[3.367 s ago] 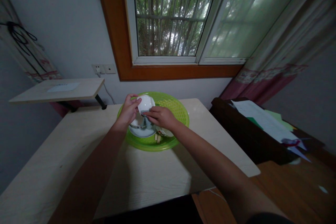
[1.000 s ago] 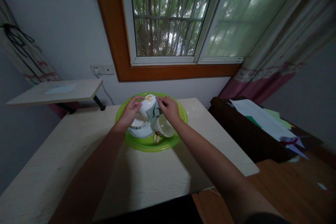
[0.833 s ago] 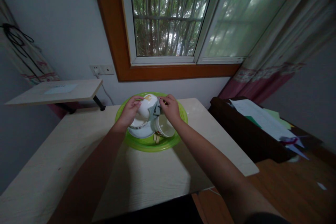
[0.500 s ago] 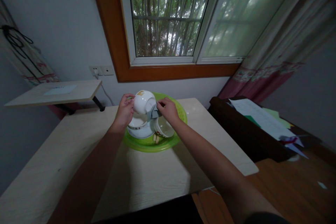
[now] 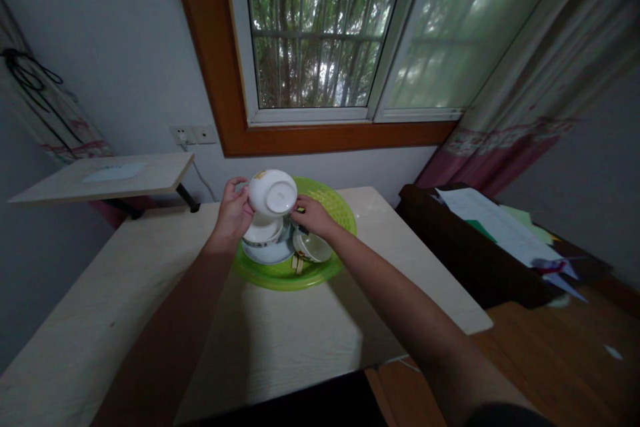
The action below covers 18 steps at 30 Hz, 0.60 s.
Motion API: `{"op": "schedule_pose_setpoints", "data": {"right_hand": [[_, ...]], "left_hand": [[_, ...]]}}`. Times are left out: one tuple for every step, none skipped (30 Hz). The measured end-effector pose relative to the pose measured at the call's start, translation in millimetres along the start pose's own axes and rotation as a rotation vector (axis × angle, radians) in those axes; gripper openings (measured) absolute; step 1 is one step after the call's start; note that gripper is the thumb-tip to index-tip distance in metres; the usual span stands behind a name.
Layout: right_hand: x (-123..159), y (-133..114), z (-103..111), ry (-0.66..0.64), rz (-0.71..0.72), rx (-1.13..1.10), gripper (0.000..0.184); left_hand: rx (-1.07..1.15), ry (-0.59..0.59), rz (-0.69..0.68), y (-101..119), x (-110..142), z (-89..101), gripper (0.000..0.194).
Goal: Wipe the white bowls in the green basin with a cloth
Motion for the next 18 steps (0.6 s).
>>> {"op": "schedule_pose_setpoints", "data": {"right_hand": [[0, -1, 1, -0.017, -0.005, -0.034, 0.010], [0, -2, 1, -0.030, -0.010, -0.065, 0.010], [0, -2, 2, -0.038, -0.013, -0.090, 0.009], [0, -3, 2, -0.041, -0.015, -0.109, 0.009], [0, -2, 2, -0.038, -0.016, -0.121, 0.009], [-1, -2, 2, -0.030, -0.019, -0.127, 0.008], [-1, -2, 2, -0.021, -0.024, -0.126, 0.008], [-1, -1, 1, -0.015, -0.029, -0.122, 0.008], [-1, -1, 1, -0.011, -0.035, -0.117, 0.007], [0, -1, 1, -0.010, -0.040, -0.112, 0.007], [0, -1, 1, -0.013, -0.043, -0.108, 0.007], [0, -2, 1, -0.016, -0.044, -0.107, 0.008], [0, -2, 1, -0.017, -0.043, -0.108, 0.008], [1, -3, 1, -0.016, -0.041, -0.110, 0.008], [1, -3, 1, -0.015, -0.037, -0.113, 0.007], [1, -4, 1, -0.014, -0.032, -0.114, 0.007], [1, -4, 2, -0.012, -0.028, -0.115, 0.007], [1, -4, 2, -0.008, -0.026, -0.114, 0.007]], "left_hand": [[0.009, 0.006, 0.001, 0, -1, 0.7, 0.038], [0.018, 0.012, 0.003, -1, -1, 1.5, 0.038], [0.025, 0.018, 0.007, -1, -2, 2.4, 0.038], [0.031, 0.027, 0.011, -2, -4, 3.3, 0.038], [0.035, 0.040, 0.016, -3, -5, 4.3, 0.038], [0.036, 0.056, 0.021, -4, -6, 5.4, 0.037], [0.033, 0.076, 0.029, -6, -7, 6.5, 0.037], [0.027, 0.098, 0.040, -7, -9, 7.4, 0.036], [0.019, 0.122, 0.055, -9, -10, 8.3, 0.036], [0.010, 0.146, 0.073, -11, -11, 9.0, 0.036], [0.002, 0.169, 0.089, -13, -12, 9.5, 0.035], [-0.007, 0.188, 0.100, -15, -13, 9.6, 0.034], [-0.016, 0.199, 0.104, -17, -13, 9.5, 0.032], [-0.027, 0.195, 0.102, -18, -13, 8.9, 0.030], [-0.039, 0.177, 0.100, -19, -12, 8.0, 0.030], [-0.054, 0.146, 0.099, -19, -11, 6.8, 0.032], [-0.073, 0.099, 0.106, -19, -9, 5.3, 0.035], [-0.091, 0.050, 0.119, -18, -6, 3.7, 0.039]]}}
Point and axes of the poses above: each hand's wrist, its own x-axis away from the middle knuckle, its own z-axis out of the back of the hand, y = z × x, the point moved 1 cm from there along -x, towards the middle knuckle, and after that the axes turned 1 degree about z, right-handed, at the moved point
